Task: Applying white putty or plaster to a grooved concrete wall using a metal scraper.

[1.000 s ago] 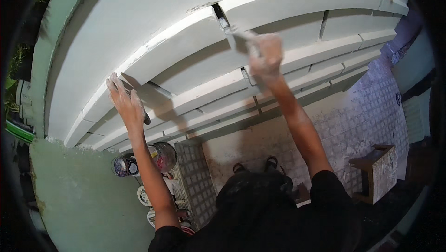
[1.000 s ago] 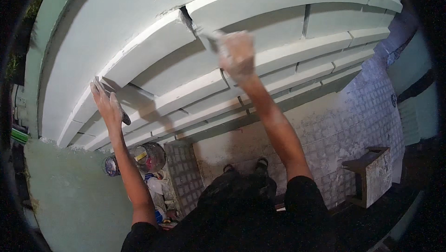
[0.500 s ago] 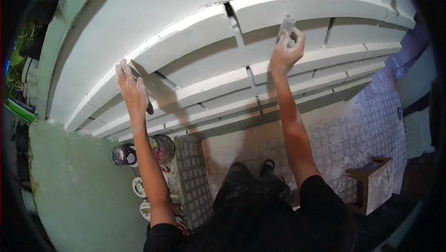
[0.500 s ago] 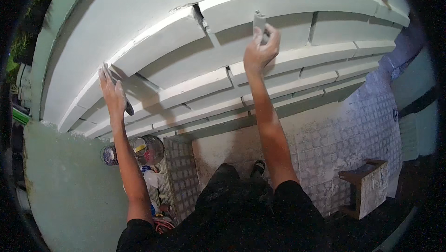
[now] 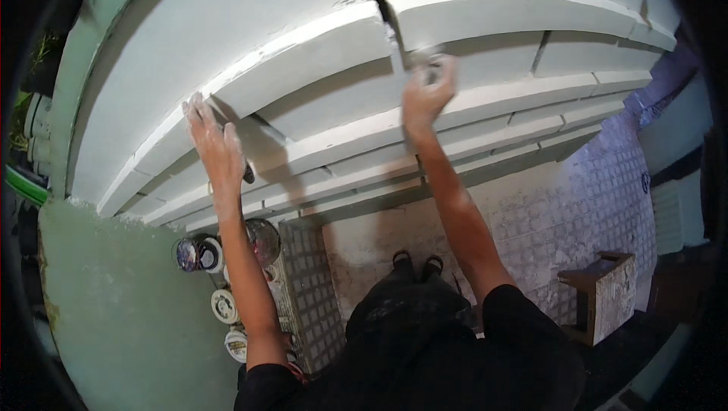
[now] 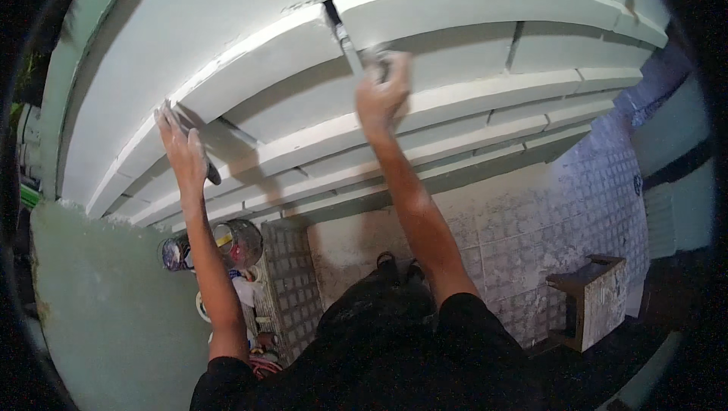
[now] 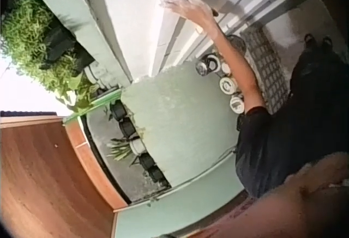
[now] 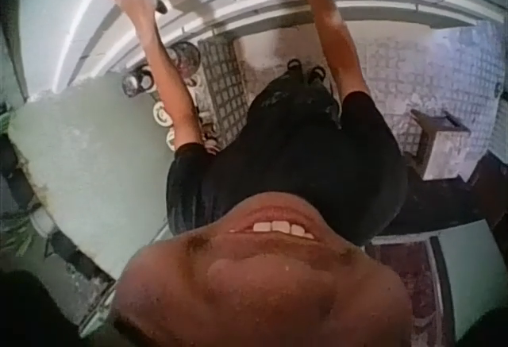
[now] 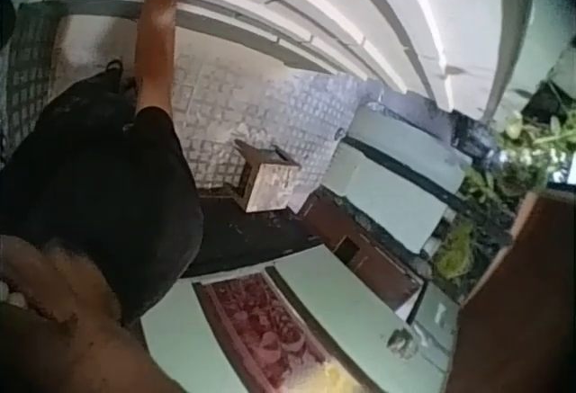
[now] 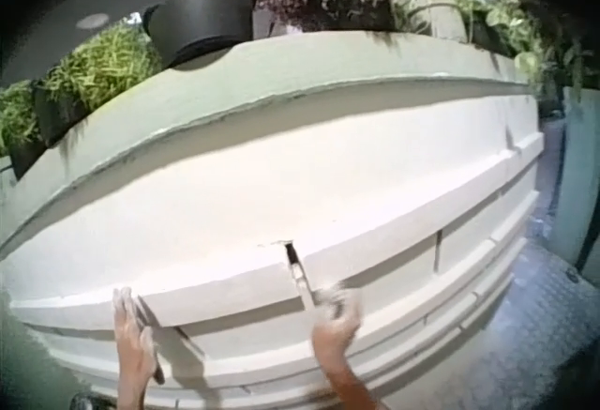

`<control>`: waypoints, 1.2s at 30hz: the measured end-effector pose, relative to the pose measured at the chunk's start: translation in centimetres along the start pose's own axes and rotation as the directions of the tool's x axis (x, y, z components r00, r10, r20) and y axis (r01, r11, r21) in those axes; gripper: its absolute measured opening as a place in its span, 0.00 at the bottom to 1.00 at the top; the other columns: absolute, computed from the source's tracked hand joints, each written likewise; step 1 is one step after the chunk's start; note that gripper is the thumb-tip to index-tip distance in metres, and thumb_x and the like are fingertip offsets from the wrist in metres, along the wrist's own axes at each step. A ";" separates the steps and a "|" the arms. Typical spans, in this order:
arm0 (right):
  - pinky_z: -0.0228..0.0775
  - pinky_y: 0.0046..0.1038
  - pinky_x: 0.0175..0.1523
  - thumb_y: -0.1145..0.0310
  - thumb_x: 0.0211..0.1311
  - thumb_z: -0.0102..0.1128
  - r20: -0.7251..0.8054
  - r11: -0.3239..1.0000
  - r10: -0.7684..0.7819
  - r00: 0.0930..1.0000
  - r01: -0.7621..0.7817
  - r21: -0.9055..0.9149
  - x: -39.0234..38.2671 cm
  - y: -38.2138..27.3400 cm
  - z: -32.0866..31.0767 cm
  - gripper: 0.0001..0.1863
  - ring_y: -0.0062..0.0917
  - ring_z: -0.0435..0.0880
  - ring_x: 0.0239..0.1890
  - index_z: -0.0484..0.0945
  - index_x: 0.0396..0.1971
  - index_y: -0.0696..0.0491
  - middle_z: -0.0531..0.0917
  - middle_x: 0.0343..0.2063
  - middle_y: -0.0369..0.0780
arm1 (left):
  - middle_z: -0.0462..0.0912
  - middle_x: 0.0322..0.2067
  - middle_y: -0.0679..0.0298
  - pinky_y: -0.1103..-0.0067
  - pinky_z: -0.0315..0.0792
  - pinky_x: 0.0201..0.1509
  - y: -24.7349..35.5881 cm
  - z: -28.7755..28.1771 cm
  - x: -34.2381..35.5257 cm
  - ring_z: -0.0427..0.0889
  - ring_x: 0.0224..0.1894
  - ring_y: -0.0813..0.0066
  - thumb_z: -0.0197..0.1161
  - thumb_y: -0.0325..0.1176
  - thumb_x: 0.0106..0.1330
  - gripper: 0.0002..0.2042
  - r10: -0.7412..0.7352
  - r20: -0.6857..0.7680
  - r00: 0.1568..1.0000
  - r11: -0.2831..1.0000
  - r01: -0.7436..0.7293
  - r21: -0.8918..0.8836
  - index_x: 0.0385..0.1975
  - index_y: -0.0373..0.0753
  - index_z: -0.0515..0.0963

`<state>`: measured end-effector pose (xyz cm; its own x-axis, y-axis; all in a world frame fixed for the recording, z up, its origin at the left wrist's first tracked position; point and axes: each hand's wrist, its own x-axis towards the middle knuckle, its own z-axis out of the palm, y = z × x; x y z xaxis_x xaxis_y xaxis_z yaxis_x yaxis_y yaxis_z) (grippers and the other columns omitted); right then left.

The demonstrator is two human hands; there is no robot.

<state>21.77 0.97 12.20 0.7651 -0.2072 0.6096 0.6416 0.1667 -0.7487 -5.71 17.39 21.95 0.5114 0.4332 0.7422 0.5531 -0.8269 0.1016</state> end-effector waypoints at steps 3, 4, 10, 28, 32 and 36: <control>0.73 0.33 0.45 0.78 0.59 0.61 0.285 0.990 -0.142 0.948 0.138 0.034 -2.0 -0.8 -1.4 0.06 0.35 0.81 0.38 0.77 0.37 0.58 0.81 0.32 0.45 | 0.54 0.71 0.48 0.60 0.40 0.78 -0.1 -0.7 -0.4 0.45 0.76 0.48 0.51 0.25 0.61 0.35 -0.028 0.016 0.999 0.995 0.029 -0.095 0.72 0.34 0.53; 0.73 0.37 0.46 0.78 0.57 0.60 0.393 0.989 -0.145 0.908 0.115 0.097 -2.5 -1.6 -2.1 0.09 0.43 0.82 0.40 0.78 0.39 0.57 0.82 0.34 0.48 | 0.56 0.71 0.48 0.62 0.41 0.78 0.2 -1.2 -0.3 0.47 0.76 0.51 0.50 0.25 0.61 0.34 -0.046 0.018 0.999 0.984 0.049 -0.171 0.72 0.33 0.54; 0.74 0.27 0.39 0.72 0.61 0.66 0.526 0.913 0.400 0.751 -0.279 -0.296 -9.9 -4.7 -10.6 0.15 0.22 0.83 0.35 0.76 0.46 0.58 0.82 0.30 0.42 | 0.74 0.56 0.58 0.69 0.65 0.60 -1.6 3.5 -16.8 0.72 0.56 0.68 0.50 0.33 0.69 0.21 -0.173 0.579 0.797 0.336 0.601 -0.726 0.59 0.32 0.68; 0.68 0.42 0.51 0.66 0.67 0.56 0.983 0.983 0.123 0.140 -0.157 -0.100 -2.1 -6.5 -18.3 0.18 0.46 0.76 0.47 0.74 0.54 0.57 0.75 0.42 0.49 | 0.80 0.39 0.51 0.71 0.73 0.51 24.1 11.4 -21.6 0.79 0.44 0.64 0.46 0.35 0.71 0.13 -0.539 0.484 0.689 -0.175 0.471 -0.865 0.40 0.31 0.75; 0.71 0.39 0.45 0.67 0.64 0.59 0.978 0.948 0.199 0.062 -0.267 -0.176 4.4 -1.8 -21.4 0.16 0.41 0.80 0.39 0.73 0.49 0.56 0.79 0.36 0.48 | 0.80 0.40 0.57 0.71 0.71 0.49 32.6 13.2 -18.0 0.78 0.43 0.66 0.42 0.40 0.76 0.18 -0.310 0.070 0.948 0.648 0.264 -0.715 0.51 0.33 0.75; 0.72 0.40 0.49 0.62 0.67 0.57 0.961 0.945 0.253 -0.111 -0.185 -0.270 13.0 0.5 -23.0 0.17 0.44 0.82 0.42 0.71 0.51 0.54 0.82 0.41 0.49 | 0.77 0.37 0.64 0.73 0.73 0.43 37.9 12.4 -11.4 0.77 0.36 0.74 0.45 0.41 0.78 0.19 -0.453 0.507 0.733 0.008 0.572 -0.820 0.56 0.33 0.73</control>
<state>30.77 -23.80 13.74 0.1291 0.9916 -0.0063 0.4502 -0.0643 -0.8906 17.60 -14.48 9.06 0.4577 0.8741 0.1625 -0.2422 -0.0532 0.9688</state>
